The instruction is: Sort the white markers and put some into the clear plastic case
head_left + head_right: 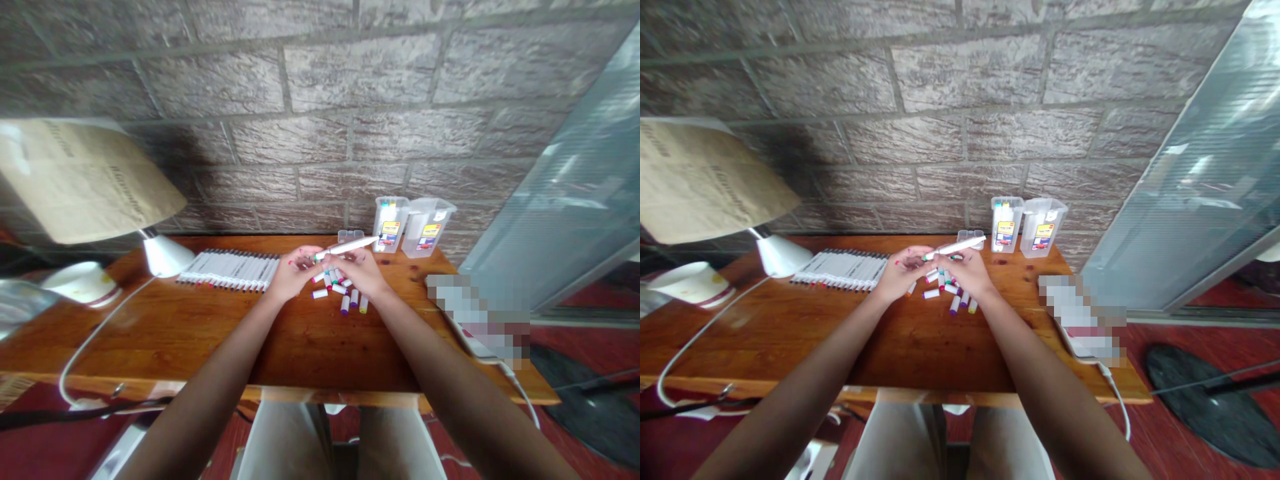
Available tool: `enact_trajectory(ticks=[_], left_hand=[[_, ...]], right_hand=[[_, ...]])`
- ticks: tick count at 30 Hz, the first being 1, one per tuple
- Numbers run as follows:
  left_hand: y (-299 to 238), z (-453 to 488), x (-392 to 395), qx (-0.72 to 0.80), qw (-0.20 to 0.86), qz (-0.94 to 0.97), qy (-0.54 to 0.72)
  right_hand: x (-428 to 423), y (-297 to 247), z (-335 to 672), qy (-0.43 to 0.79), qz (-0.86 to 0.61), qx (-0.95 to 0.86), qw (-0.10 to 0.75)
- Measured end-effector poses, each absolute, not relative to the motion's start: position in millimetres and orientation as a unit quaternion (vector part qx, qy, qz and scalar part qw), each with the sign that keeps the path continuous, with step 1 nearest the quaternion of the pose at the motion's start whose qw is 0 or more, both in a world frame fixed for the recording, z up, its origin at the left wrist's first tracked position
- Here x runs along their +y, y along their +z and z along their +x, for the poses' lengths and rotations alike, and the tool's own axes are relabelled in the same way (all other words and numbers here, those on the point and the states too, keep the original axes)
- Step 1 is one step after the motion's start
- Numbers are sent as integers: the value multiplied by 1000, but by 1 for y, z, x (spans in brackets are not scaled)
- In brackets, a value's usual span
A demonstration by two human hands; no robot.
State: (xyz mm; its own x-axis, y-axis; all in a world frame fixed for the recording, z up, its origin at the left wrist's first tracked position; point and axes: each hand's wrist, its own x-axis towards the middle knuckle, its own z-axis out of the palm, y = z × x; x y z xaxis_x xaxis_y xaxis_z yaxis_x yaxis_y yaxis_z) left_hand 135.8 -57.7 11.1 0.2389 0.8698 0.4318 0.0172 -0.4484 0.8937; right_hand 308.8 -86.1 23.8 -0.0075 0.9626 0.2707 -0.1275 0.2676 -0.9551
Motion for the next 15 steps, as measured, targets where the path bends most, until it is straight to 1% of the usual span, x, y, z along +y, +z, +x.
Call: enact_trajectory(ticks=[7, 11, 15], left_hand=[[17, 134, -60, 350, 439, 658, 502], [14, 132, -57, 331, 435, 666, 508], [13, 132, -56, 330, 423, 668, 515]], right_hand=[[-84, 20, 310, 465, -408, -523, 587], [-83, 19, 309, 462, -382, -537, 593], [-86, 20, 308, 408, -368, -601, 581]])
